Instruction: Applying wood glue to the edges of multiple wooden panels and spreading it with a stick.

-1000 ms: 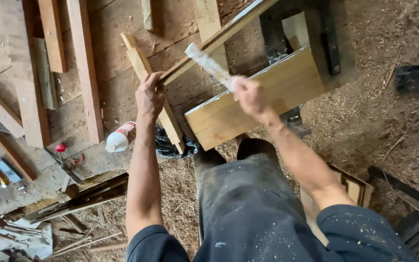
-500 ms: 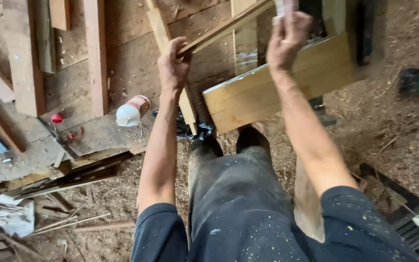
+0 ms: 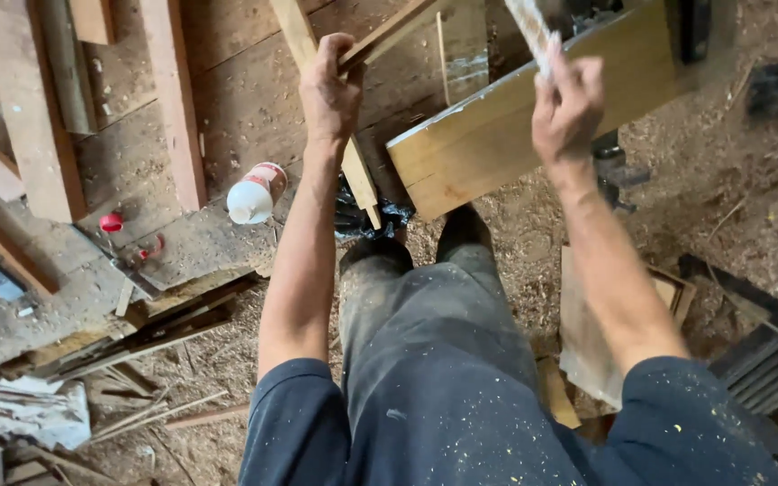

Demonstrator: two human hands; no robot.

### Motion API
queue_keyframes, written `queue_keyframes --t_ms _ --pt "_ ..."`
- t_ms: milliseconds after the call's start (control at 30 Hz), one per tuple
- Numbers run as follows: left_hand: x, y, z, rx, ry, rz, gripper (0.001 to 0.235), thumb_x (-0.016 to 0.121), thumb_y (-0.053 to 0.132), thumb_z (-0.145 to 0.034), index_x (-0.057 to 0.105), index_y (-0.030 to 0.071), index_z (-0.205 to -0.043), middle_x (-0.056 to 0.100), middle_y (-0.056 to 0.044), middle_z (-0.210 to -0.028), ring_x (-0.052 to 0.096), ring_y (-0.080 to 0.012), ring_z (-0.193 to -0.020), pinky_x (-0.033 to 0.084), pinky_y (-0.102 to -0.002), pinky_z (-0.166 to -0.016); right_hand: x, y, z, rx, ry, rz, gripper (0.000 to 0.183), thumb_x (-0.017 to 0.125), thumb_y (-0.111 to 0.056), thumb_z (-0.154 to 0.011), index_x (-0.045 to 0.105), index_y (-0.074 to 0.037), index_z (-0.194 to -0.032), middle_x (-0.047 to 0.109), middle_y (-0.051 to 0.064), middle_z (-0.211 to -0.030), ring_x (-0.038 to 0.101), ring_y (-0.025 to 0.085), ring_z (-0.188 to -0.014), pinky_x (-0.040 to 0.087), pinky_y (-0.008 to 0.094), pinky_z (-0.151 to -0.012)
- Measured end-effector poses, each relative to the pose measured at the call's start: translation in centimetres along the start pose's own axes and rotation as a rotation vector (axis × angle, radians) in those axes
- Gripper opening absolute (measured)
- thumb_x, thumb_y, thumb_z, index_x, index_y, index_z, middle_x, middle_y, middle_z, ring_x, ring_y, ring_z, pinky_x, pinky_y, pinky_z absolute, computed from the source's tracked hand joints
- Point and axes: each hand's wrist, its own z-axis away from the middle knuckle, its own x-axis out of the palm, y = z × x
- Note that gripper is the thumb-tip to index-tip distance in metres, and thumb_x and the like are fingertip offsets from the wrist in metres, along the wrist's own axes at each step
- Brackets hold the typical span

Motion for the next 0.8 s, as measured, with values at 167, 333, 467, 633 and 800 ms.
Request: queue_keyframes --t_ms 167,333,467,633,800 --pt "-0.5 0.8 0.0 -0.039 -0.026 -0.007 0.031 0.076 0.008 -0.090 0.055 0.023 -0.110 0.077 0.000 -0.099 0.076 -0.0206 -0.085 0.061 -0.039 -0.069 -3.4 3.7 -6.4 -0.006 0.077 0.189 0.021 0.059 -0.011 -0.104 0.074 0.003 -0.105 0.064 0.019 -0.105 0.063 0.027 -0.090 0.060 0.040 -0.071" --pt "0.8 -1.1 0.5 -0.012 0.011 0.042 0.044 0.072 0.001 -0.089 0.050 0.021 -0.121 0.079 -0.003 -0.105 0.080 -0.0202 -0.096 0.067 -0.040 -0.080 -1.5 -6.1 -3.5 0.182 0.037 -0.012 0.008 0.056 -0.010 -0.104 0.053 -0.002 -0.102 0.059 0.012 -0.086 0.054 0.018 -0.066 0.050 0.033 -0.050" --pt "1.5 -2.8 2.2 -0.048 0.056 0.036 0.083 0.076 0.004 -0.093 0.020 0.026 -0.151 0.071 -0.013 -0.127 0.080 -0.0203 -0.089 0.070 -0.041 -0.078 0.1 -13.2 1.4 0.104 -0.148 -0.273 0.031 0.053 -0.013 -0.111 0.061 -0.001 -0.138 0.052 0.012 -0.092 0.047 0.018 -0.067 0.045 0.030 -0.047" --pt "-4.3 5.6 15.9 -0.328 0.289 0.135 0.053 0.070 0.001 -0.091 0.046 -0.002 -0.138 0.058 -0.033 -0.116 0.061 -0.0485 -0.109 0.048 -0.056 -0.099 -1.4 -15.6 6.3 0.392 -0.101 -0.522 0.019 0.061 -0.011 -0.103 0.070 -0.006 -0.119 0.066 0.012 -0.091 0.065 0.022 -0.079 0.054 0.038 -0.080" --pt "-5.8 0.2 27.3 -0.865 0.652 0.217 0.101 0.093 0.013 -0.074 0.033 0.004 -0.154 0.042 -0.027 -0.147 0.044 -0.0416 -0.142 0.033 -0.048 -0.121 -4.8 -18.7 6.1 0.025 -0.429 -0.427 0.045 0.062 0.006 -0.095 0.066 0.000 -0.139 0.072 0.019 -0.095 0.071 0.032 -0.084 0.055 0.038 -0.079"
